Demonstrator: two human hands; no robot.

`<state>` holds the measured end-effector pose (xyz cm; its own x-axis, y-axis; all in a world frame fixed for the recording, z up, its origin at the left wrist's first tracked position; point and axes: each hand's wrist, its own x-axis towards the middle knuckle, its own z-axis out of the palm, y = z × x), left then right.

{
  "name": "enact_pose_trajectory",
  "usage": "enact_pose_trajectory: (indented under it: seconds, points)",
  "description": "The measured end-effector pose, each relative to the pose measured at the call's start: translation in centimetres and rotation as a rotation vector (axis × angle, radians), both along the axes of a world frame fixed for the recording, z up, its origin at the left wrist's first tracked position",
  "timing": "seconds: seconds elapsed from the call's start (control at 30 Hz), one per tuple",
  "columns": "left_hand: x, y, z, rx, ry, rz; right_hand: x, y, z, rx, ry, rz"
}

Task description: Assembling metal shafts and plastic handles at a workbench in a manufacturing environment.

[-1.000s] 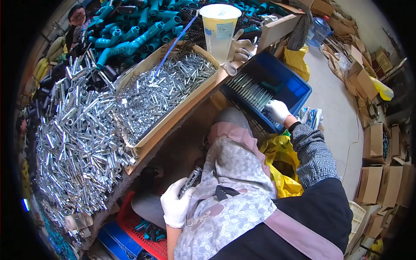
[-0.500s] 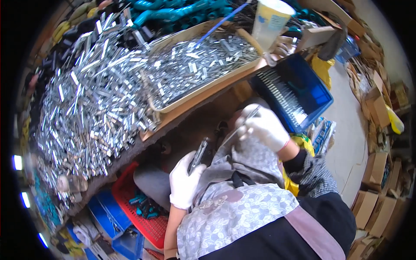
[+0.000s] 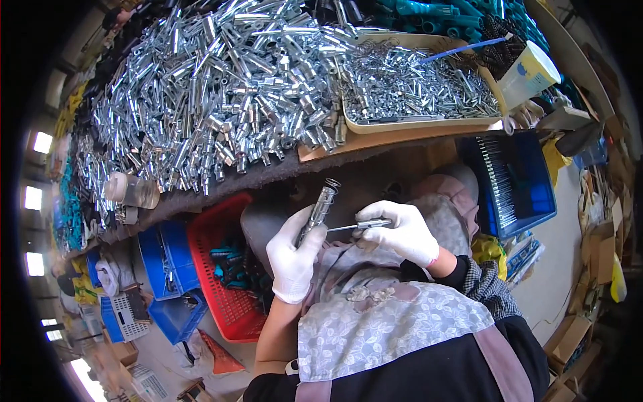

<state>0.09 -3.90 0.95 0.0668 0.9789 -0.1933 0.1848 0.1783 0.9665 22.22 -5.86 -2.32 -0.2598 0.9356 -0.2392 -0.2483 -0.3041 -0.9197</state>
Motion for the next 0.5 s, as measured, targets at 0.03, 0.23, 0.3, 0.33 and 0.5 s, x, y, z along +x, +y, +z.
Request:
enact_pose_trajectory:
  seconds: [0.03, 0.23, 0.3, 0.33, 0.5]
  points:
    - [-0.1, 0.1, -0.3, -0.001, -0.004, 0.003, 0.0, 0.0, -0.1, 0.081, -0.132, 0.003]
    - [-0.2, 0.1, -1.1, 0.146, 0.086, -0.088, 0.1, 0.2, 0.3, 0.161, -0.341, -0.079]
    - [0.0, 0.4, -0.9, 0.374, 0.186, -0.189, 0.9, 0.1, 0.8, 0.094, -0.321, -0.147]
    - [-0.1, 0.3, -0.2, 0.387, 0.251, -0.200, 1.7, 0.2, 0.8, 0.175, -0.355, -0.205]
    - [-1.0, 0.3, 0.4, 0.528, 0.304, -0.288, 7.0, 0.4, 3.2, 0.052, -0.415, -0.303]
